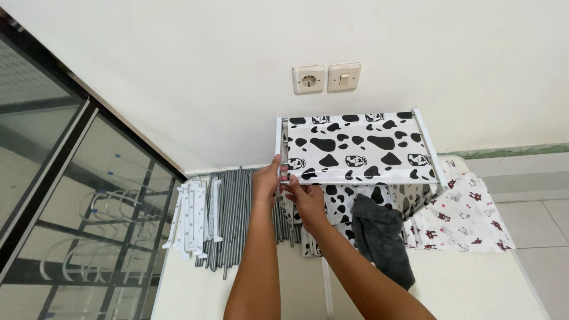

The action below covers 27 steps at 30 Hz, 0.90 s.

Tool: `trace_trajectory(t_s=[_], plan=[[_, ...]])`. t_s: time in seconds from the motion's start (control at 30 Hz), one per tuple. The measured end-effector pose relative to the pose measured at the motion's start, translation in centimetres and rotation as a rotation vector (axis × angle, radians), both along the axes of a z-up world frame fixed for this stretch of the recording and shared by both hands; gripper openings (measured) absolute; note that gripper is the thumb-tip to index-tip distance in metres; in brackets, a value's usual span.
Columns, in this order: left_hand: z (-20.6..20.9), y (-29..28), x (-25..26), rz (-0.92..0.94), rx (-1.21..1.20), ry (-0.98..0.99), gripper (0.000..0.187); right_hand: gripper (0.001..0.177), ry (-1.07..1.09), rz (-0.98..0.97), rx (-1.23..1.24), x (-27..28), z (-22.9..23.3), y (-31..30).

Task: The person assembles a small metal shelf by attaching a cow-print fabric cover to the frame and securing it. They then wipe a metal rod with a dark cloth and place it on the table.

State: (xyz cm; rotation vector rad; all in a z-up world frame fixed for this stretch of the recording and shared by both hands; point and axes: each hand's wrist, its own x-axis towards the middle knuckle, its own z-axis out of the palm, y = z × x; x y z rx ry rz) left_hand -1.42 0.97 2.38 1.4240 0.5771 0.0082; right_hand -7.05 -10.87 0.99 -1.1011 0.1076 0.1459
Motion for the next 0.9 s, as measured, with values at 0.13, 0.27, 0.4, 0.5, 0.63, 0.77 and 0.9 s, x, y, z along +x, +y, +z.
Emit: trace_trajectory(t_s=[0.13, 0.27, 0.4, 0.5, 0.63, 0.77, 0.9], plan=[[0.5, -0.2, -0.4, 0.012, -0.001, 0.030, 0.048, 0.024, -0.009, -0.009, 0.036, -0.1, -0.8, 0.1], [0.4, -0.7, -0.6, 0.066, -0.006, 0.028, 0.047, 0.032, -0.046, -0.061, -0.096, 0.3, -1.8, 0.0], [0.2, -0.8, -0.5, 0.079, -0.021, 0.028, 0.047, 0.034, -0.021, -0.049, -0.165, 0.3, -2.3, -0.3], [0.2, -1.1, -0.6, 0.077, 0.008, 0.013, 0.048, 0.034, -0.078, -0.055, -0.144, 0.1, -2.4, -0.5], [1.3, -1.1, -2.8, 0.074, 0.371, -0.152, 0.047, 0.036, -0.112, -0.050, -0.166, -0.2, -1.9, -0.5], [2.9, -0.7, -7.0, -0.034, 0.628, -0.281, 0.049, 0.030, -0.075, -0.036, -0.170, 0.0, -1.2, -1.0], [4.1, 0.1, -9.6, -0.216, 0.851, -0.548, 0.045, 0.025, -0.101, -0.025, -0.102, -0.1, -1.0, -1.2]])
